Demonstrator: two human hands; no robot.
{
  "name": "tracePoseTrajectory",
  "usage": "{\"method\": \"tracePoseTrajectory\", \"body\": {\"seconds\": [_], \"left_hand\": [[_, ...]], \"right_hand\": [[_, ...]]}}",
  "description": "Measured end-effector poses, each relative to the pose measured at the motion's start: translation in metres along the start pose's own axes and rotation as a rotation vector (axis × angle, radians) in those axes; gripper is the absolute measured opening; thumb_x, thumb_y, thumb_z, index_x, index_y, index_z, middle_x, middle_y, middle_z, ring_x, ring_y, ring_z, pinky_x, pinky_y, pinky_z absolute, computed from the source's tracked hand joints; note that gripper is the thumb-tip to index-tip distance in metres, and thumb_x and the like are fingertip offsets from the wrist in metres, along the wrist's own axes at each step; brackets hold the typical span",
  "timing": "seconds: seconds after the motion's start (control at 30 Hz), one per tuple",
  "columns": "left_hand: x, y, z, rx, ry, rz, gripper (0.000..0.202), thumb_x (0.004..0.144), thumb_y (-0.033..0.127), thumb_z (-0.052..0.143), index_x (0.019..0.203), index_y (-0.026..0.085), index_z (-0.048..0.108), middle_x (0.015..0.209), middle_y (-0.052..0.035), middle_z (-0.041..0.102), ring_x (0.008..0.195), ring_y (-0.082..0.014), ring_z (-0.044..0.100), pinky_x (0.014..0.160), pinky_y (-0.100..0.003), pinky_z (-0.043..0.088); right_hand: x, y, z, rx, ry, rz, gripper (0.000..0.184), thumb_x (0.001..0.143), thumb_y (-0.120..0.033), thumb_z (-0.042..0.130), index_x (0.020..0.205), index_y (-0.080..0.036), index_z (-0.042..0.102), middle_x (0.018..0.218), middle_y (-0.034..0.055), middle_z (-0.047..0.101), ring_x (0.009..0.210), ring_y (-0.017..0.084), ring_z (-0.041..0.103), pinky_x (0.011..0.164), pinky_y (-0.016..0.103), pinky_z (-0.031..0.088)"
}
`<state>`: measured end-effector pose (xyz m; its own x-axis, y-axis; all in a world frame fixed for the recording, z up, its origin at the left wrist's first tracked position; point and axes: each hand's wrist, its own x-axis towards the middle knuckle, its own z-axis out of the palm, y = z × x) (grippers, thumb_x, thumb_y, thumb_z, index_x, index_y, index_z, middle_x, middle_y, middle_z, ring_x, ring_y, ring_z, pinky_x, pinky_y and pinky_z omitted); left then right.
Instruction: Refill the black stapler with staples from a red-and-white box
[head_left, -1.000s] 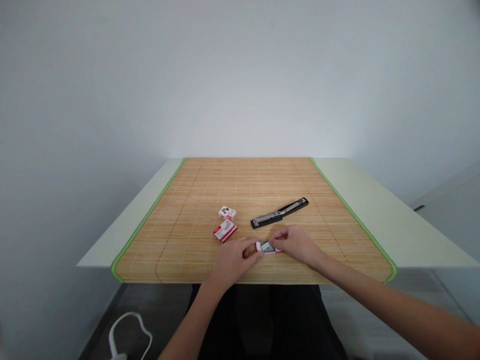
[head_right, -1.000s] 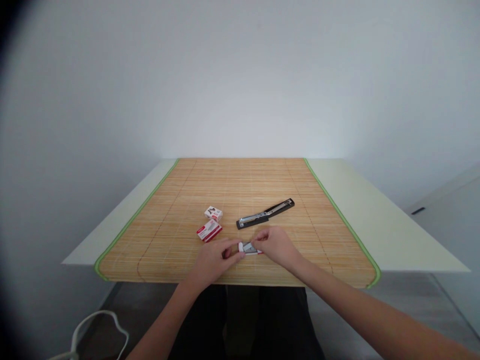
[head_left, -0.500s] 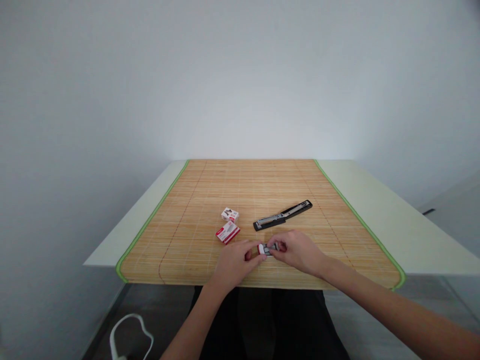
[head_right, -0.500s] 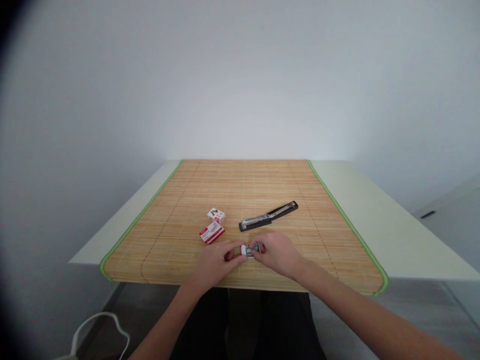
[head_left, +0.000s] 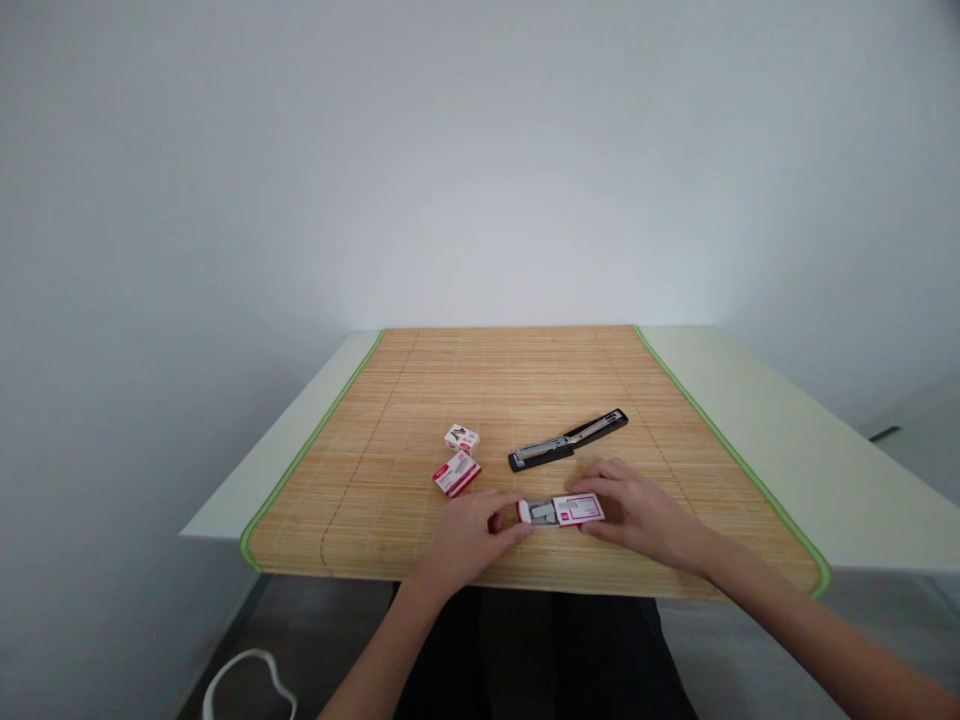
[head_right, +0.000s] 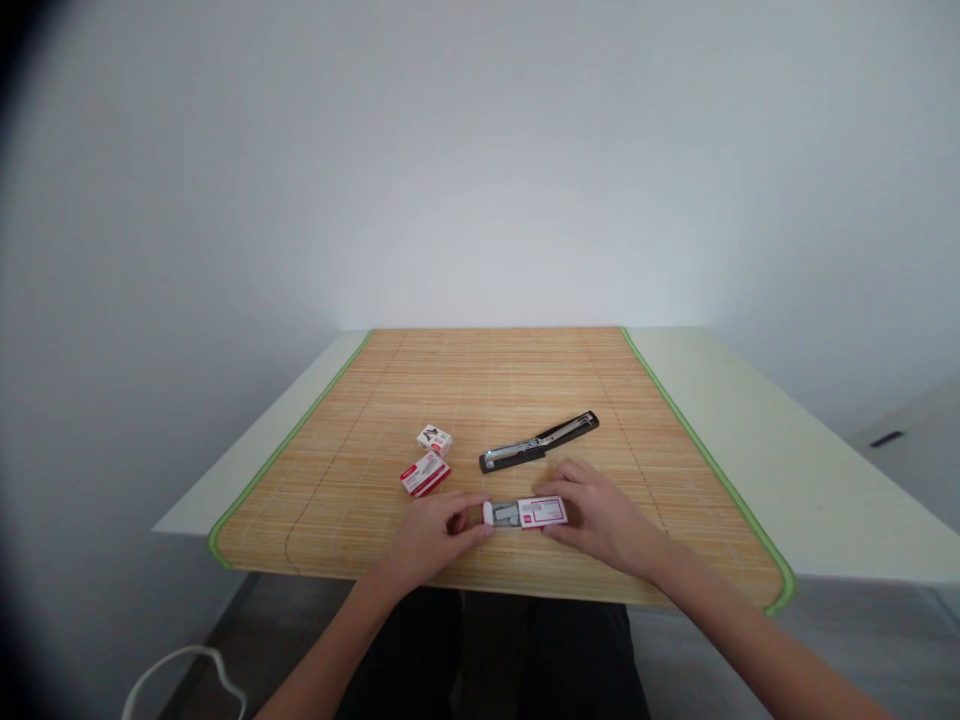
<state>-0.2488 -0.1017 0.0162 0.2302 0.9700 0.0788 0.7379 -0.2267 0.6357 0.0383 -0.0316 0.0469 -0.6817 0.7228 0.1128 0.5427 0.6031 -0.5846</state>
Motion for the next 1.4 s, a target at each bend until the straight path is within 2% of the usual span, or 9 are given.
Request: {"method": "tracePoseTrajectory", "body": {"seconds": [0.2,0.47,0.57,0.77,0.9,1.0,1.17,1.27,1.4], "left_hand": [[0.004,0.006,-0.002,0.027,-0.019,0.011,0.033,0.093,0.049,0.065,0.122,0.034,0.073,0.077,0.0021,0.066,0.069,-0.015,0.056,0.062,-0.025,0.031],[0.01,0.01,0.001,-0.021,-0.044,0.061,0.037,0.092,0.048,0.068,0.126,0.034,0.072,0.089,-0.0001,0.07,0.078,-0.017,0.061,0.068,-0.026,0.039],[0.008,0.008,0.0,-0.093,-0.042,0.063,0.038,0.093,0.045,0.068,0.129,0.032,0.071,0.099,-0.0014,0.073,0.085,-0.0178,0.063,0.073,-0.026,0.042],[0.006,0.005,-0.001,-0.246,-0.086,0.001,0.033,0.091,0.036,0.068,0.123,0.027,0.073,0.098,-0.0011,0.075,0.074,-0.0147,0.062,0.067,-0.025,0.044],[0.008,0.009,0.002,-0.296,-0.077,0.015,0.036,0.089,0.033,0.071,0.124,0.025,0.073,0.1,-0.0023,0.075,0.08,-0.0163,0.063,0.07,-0.026,0.045],[0.011,0.013,0.005,-0.275,-0.062,0.009,0.04,0.088,0.033,0.072,0.126,0.024,0.071,0.097,-0.003,0.073,0.076,-0.0159,0.06,0.068,-0.026,0.043],[0.01,0.013,0.009,-0.214,-0.001,0.023,0.034,0.089,0.031,0.071,0.122,0.025,0.071,0.094,-0.0012,0.068,0.069,-0.0126,0.054,0.065,-0.025,0.04],[0.008,0.01,0.011,-0.19,0.05,0.023,0.031,0.089,0.031,0.071,0.119,0.025,0.071,0.096,-0.001,0.066,0.069,-0.0123,0.053,0.066,-0.025,0.041],[0.009,0.008,0.011,-0.181,0.036,0.021,0.035,0.089,0.036,0.071,0.123,0.026,0.07,0.099,-0.0021,0.064,0.072,-0.0134,0.055,0.067,-0.026,0.042]], "right_hand": [[-0.006,-0.001,0.011,0.14,-0.015,0.03,0.032,0.09,-0.031,0.07,0.122,-0.028,0.072,0.115,0.0073,0.065,0.105,0.026,0.061,0.094,0.038,0.05],[0.0,-0.012,0.025,0.142,0.012,0.051,0.028,0.087,-0.032,0.073,0.115,-0.028,0.074,0.108,0.0052,0.061,0.086,0.02,0.062,0.079,0.033,0.052],[0.0,-0.01,0.029,0.15,0.045,0.061,0.03,0.086,-0.033,0.074,0.116,-0.028,0.074,0.108,0.0054,0.061,0.086,0.021,0.062,0.077,0.033,0.052],[0.003,-0.007,0.033,0.159,0.039,0.065,0.032,0.086,-0.034,0.074,0.117,-0.028,0.074,0.105,0.0047,0.06,0.083,0.02,0.062,0.075,0.033,0.052],[0.006,-0.011,0.036,0.126,0.035,0.061,0.023,0.087,-0.033,0.074,0.109,-0.028,0.076,0.098,0.0028,0.058,0.083,0.02,0.061,0.077,0.032,0.05],[0.006,-0.013,0.039,0.116,0.039,0.064,0.019,0.088,-0.033,0.073,0.106,-0.028,0.076,0.095,0.0022,0.057,0.083,0.019,0.061,0.077,0.031,0.049],[0.004,-0.013,0.042,0.12,0.087,0.075,0.032,0.089,-0.033,0.073,0.12,-0.027,0.07,0.1,0.0041,0.059,0.086,0.021,0.061,0.077,0.032,0.05],[0.003,-0.012,0.043,0.133,0.117,0.082,0.033,0.09,-0.03,0.07,0.124,-0.026,0.069,0.101,0.0056,0.061,0.089,0.022,0.062,0.079,0.033,0.05],[0.003,-0.014,0.049,0.159,0.156,0.099,0.039,0.091,-0.026,0.066,0.13,-0.024,0.065,0.105,0.0069,0.063,0.089,0.022,0.062,0.079,0.033,0.052]]}}
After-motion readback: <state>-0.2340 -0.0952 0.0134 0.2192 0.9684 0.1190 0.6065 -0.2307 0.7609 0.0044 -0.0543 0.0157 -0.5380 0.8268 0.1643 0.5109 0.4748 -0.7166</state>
